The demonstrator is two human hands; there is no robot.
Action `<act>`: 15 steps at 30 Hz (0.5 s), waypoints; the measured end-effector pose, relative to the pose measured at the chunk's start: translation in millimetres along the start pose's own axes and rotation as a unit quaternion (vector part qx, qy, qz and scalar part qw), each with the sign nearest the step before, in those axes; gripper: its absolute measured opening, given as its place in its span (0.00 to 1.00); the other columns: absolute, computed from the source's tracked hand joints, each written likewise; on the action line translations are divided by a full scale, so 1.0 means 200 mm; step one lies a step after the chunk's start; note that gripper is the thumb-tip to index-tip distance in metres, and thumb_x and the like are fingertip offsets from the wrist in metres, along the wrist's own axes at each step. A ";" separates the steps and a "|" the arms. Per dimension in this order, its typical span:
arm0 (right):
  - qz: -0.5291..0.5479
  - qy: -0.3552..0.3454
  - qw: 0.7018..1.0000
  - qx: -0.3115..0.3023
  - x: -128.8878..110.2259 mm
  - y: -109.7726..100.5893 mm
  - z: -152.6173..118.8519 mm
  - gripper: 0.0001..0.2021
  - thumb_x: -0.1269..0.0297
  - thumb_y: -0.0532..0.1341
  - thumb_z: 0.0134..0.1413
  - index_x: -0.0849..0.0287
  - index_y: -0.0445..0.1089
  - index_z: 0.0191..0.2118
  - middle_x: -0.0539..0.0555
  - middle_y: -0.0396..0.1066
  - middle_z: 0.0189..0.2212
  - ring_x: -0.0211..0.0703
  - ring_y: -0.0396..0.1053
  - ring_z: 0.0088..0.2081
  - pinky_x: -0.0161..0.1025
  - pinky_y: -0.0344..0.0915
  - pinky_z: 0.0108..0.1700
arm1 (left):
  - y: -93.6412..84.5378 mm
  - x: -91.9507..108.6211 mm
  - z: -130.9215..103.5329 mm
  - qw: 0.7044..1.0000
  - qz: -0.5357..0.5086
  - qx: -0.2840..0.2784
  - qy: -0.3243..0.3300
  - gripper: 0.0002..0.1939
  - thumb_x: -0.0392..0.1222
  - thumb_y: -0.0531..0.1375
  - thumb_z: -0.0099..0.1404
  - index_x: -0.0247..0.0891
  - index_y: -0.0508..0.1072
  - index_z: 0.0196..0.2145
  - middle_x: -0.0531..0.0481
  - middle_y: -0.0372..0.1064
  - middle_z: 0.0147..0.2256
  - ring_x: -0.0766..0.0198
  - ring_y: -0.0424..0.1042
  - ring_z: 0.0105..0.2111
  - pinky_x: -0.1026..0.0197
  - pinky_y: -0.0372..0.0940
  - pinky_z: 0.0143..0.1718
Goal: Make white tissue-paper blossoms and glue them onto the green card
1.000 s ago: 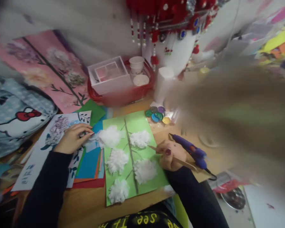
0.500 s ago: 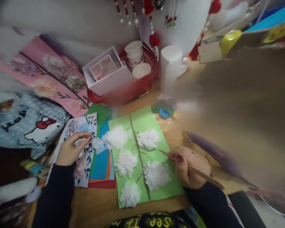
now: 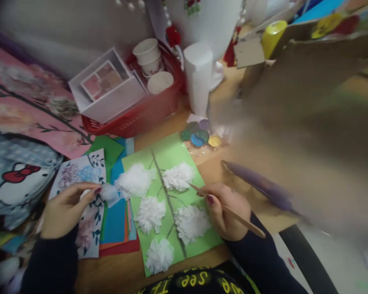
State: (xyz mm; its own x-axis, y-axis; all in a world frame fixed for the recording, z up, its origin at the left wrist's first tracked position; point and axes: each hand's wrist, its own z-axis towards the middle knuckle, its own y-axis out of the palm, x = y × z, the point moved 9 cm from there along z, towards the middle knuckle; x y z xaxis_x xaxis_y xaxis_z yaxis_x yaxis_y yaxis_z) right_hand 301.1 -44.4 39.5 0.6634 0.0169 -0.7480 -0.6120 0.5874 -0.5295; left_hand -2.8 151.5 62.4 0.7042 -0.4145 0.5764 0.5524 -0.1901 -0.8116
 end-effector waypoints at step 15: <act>-0.023 -0.038 0.996 -0.080 -0.04 0.10 0.02 0.14 0.63 0.48 0.62 0.61 0.68 0.34 0.52 0.71 0.23 0.34 0.69 0.25 0.31 0.61 0.27 | 0.46 0.67 0.04 0.954 -0.112 -0.226 0.160 0.05 0.31 0.60 0.57 0.39 0.74 0.31 0.50 0.72 0.29 0.65 0.71 0.31 0.62 0.66 0.33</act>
State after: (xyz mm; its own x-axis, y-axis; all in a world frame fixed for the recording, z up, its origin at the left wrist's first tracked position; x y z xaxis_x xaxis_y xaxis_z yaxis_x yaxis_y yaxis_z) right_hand 284.3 -29.9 36.7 0.7196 0.0565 -0.6921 -0.6365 0.4522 -0.6249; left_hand 146.3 85.8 67.0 0.3785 -0.5560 0.7400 0.3734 -0.6399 -0.6717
